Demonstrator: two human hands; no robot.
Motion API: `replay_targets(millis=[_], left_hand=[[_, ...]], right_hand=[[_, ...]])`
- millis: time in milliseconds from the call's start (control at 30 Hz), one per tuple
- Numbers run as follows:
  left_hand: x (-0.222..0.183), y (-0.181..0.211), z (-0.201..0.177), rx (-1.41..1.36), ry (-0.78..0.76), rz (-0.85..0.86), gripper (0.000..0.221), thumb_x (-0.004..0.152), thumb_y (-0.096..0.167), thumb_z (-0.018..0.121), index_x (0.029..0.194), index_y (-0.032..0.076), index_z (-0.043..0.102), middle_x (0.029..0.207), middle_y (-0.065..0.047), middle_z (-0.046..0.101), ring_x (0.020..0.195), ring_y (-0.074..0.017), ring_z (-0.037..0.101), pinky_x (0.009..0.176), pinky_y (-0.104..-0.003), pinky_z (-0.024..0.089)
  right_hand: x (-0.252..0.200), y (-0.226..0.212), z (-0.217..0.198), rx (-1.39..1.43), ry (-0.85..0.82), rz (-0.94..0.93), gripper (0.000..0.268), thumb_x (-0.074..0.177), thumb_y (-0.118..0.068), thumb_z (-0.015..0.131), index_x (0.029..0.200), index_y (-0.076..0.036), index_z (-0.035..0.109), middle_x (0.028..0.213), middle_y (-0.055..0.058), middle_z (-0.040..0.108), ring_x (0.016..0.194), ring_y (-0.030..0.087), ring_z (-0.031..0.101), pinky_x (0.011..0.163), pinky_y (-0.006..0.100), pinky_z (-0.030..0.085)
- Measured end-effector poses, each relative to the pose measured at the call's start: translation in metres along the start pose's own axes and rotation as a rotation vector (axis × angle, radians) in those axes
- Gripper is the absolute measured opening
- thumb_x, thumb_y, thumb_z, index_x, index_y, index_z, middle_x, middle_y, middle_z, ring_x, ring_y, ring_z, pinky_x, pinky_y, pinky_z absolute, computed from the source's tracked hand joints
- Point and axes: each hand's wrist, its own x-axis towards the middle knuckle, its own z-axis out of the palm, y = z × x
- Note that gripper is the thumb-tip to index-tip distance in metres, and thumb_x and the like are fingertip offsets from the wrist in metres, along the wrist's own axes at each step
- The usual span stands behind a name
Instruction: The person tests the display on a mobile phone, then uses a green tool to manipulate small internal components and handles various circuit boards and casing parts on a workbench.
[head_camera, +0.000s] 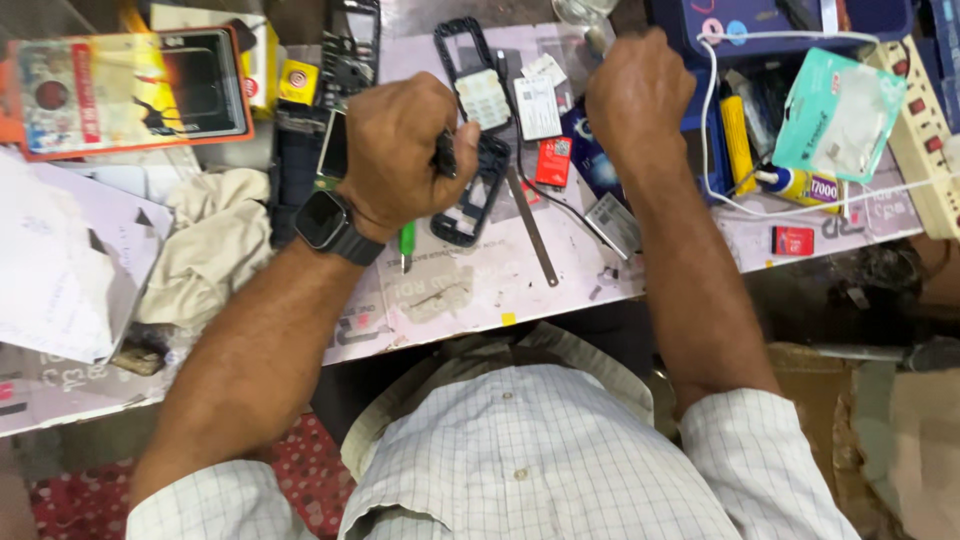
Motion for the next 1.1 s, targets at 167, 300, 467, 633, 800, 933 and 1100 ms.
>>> replay_targets(millis=[167, 300, 467, 633, 800, 933, 1100], left_hand=[[0.000, 0.001, 0.002, -0.049, -0.016, 0.010, 0.020, 0.096, 0.007, 0.070, 0.090, 0.004, 0.051, 0.081, -0.012, 0.054, 0.066, -0.0305, 0.058, 0.061, -0.042, 0.046], [-0.002, 0.001, 0.002, -0.068, -0.046, 0.024, 0.020, 0.094, 0.007, 0.070, 0.091, 0.004, 0.051, 0.080, -0.012, 0.054, 0.065, -0.0313, 0.056, 0.061, -0.043, 0.045], [-0.001, -0.001, 0.003, -0.076, -0.109, 0.007, 0.020, 0.094, 0.007, 0.070, 0.089, 0.004, 0.050, 0.079, -0.011, 0.055, 0.063, -0.0293, 0.055, 0.058, -0.042, 0.045], [0.001, -0.001, 0.001, -0.079, -0.174, -0.028, 0.024, 0.096, 0.010, 0.071, 0.088, 0.003, 0.049, 0.078, -0.012, 0.052, 0.063, -0.0313, 0.055, 0.059, -0.043, 0.044], [0.001, 0.000, 0.000, -0.104, -0.194, -0.053, 0.029, 0.096, 0.012, 0.074, 0.085, 0.003, 0.048, 0.077, -0.013, 0.051, 0.064, -0.0325, 0.055, 0.058, -0.044, 0.044], [0.005, 0.002, -0.001, -0.121, -0.195, -0.047, 0.026, 0.090, 0.013, 0.075, 0.091, 0.003, 0.051, 0.080, -0.012, 0.053, 0.068, -0.0330, 0.058, 0.061, -0.044, 0.046], [0.005, 0.002, -0.001, -0.121, -0.205, -0.024, 0.028, 0.087, 0.015, 0.076, 0.098, 0.002, 0.054, 0.083, -0.013, 0.055, 0.072, -0.0343, 0.061, 0.064, -0.045, 0.048]], right_hand=[[-0.012, -0.008, -0.017, 0.010, 0.118, -0.100, 0.019, 0.091, -0.018, 0.065, 0.097, 0.000, 0.070, 0.098, 0.021, 0.070, 0.087, 0.042, 0.068, 0.077, 0.058, 0.046], [-0.016, -0.009, -0.042, 0.238, 0.104, -0.152, 0.013, 0.104, -0.014, 0.066, 0.106, -0.001, 0.067, 0.096, 0.018, 0.071, 0.090, 0.041, 0.067, 0.082, 0.056, 0.046], [-0.036, -0.020, -0.090, 0.730, 0.164, -0.481, 0.019, 0.107, 0.006, 0.062, 0.126, 0.003, 0.061, 0.114, 0.021, 0.071, 0.103, 0.034, 0.071, 0.086, 0.042, 0.057], [-0.062, -0.041, -0.121, 0.804, 0.069, -0.704, 0.023, 0.101, 0.006, 0.070, 0.123, 0.000, 0.068, 0.091, 0.015, 0.070, 0.074, 0.026, 0.070, 0.060, 0.036, 0.053], [-0.063, -0.047, -0.124, 0.707, 0.196, -0.853, 0.031, 0.100, 0.006, 0.069, 0.129, -0.003, 0.066, 0.100, 0.013, 0.071, 0.081, 0.027, 0.070, 0.063, 0.036, 0.054], [-0.062, -0.049, -0.123, 0.644, 0.259, -0.840, 0.033, 0.099, 0.006, 0.071, 0.131, -0.002, 0.068, 0.097, 0.011, 0.069, 0.079, 0.026, 0.068, 0.067, 0.038, 0.054], [-0.063, -0.055, -0.120, 0.694, 0.310, -0.808, 0.028, 0.097, 0.009, 0.075, 0.122, -0.002, 0.071, 0.096, 0.011, 0.070, 0.074, 0.023, 0.064, 0.060, 0.035, 0.048]])
